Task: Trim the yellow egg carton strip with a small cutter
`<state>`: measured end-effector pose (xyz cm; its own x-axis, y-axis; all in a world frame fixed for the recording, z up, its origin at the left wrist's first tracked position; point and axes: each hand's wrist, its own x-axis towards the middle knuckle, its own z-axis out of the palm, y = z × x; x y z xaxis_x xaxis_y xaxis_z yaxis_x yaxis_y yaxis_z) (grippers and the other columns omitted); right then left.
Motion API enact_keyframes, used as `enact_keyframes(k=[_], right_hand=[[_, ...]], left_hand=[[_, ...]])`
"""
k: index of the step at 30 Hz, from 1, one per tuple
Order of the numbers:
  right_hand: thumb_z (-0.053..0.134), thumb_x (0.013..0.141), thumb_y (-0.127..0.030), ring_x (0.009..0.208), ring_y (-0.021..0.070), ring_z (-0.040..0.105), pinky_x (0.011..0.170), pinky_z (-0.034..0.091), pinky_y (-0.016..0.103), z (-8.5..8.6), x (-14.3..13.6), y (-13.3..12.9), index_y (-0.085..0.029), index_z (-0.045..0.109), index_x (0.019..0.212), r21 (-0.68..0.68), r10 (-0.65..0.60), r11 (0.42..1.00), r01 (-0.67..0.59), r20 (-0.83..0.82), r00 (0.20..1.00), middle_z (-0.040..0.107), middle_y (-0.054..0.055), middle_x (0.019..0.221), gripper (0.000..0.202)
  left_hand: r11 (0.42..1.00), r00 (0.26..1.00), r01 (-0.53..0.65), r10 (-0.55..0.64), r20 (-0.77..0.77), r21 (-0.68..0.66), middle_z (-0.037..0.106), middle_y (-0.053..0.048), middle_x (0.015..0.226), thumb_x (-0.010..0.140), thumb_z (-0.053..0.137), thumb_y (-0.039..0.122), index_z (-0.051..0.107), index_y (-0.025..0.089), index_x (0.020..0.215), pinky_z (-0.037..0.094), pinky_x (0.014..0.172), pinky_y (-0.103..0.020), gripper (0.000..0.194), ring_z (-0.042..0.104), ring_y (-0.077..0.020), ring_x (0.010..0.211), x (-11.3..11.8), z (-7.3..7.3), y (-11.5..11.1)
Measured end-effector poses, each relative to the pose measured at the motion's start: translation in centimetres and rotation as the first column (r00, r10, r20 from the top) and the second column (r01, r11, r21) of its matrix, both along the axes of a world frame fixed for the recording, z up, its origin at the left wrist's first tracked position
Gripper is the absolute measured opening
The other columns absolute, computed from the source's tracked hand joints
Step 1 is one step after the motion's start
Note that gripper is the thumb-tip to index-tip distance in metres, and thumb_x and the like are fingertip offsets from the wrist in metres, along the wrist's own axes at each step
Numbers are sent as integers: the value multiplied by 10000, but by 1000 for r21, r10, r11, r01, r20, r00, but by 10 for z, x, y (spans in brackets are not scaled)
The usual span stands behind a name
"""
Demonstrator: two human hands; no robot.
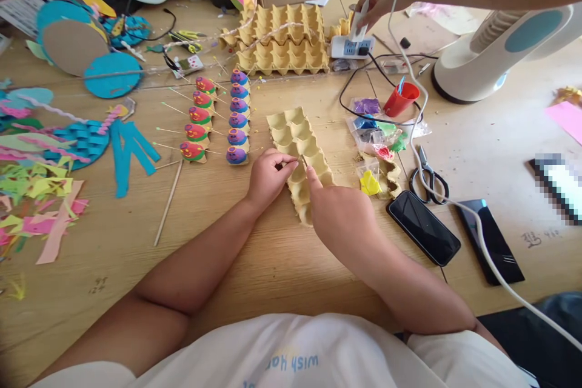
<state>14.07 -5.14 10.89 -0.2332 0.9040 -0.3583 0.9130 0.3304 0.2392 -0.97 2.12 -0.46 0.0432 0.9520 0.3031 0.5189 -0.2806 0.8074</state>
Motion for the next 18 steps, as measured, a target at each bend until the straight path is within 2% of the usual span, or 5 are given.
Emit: enact_keyframes(k=[4, 9, 13, 18], right_hand=[[340, 985, -232, 658, 190, 695, 489, 344, 240, -1, -3, 2, -141, 172, 1593, -2, -22, 1000, 22, -2, 1000, 721, 92, 736, 637], [328, 1004, -279, 646, 208, 697, 483, 349, 248, -2, -2, 3, -151, 252, 1579, 1, -3, 1000, 3, -30, 1000, 716, 88, 716, 594], [362, 974, -218, 643, 204, 696, 485, 354, 245, -5, -4, 5, -134, 210, 1586, 24, -27, 999, 28, -44, 999, 717, 85, 712, 636], [348, 989, -252, 655, 211, 703, 493, 368, 244, -2, -4, 4, -131, 214, 1585, -23, -17, 1000, 16, -28, 999, 721, 99, 724, 623]], left_hand=[[1000, 1000, 1, -1, 13, -1, 679, -20, 800, 816, 707, 223, 748, 212, 814, 486, 682, -288, 43, 612, -146, 721, 0, 0, 0], [1000, 1000, -2, 2, 11, -4, 678, -20, 808, 821, 702, 219, 749, 205, 823, 482, 685, -288, 49, 613, -144, 720, 0, -1, 0], [1000, 1000, 6, -6, 3, -5, 682, -23, 815, 819, 707, 227, 748, 210, 820, 487, 702, -294, 44, 617, -153, 742, 0, -1, 1], [1000, 1000, 1, -1, 8, -3, 682, -24, 822, 823, 703, 221, 750, 206, 830, 486, 698, -291, 49, 613, -148, 732, 0, -2, 1]])
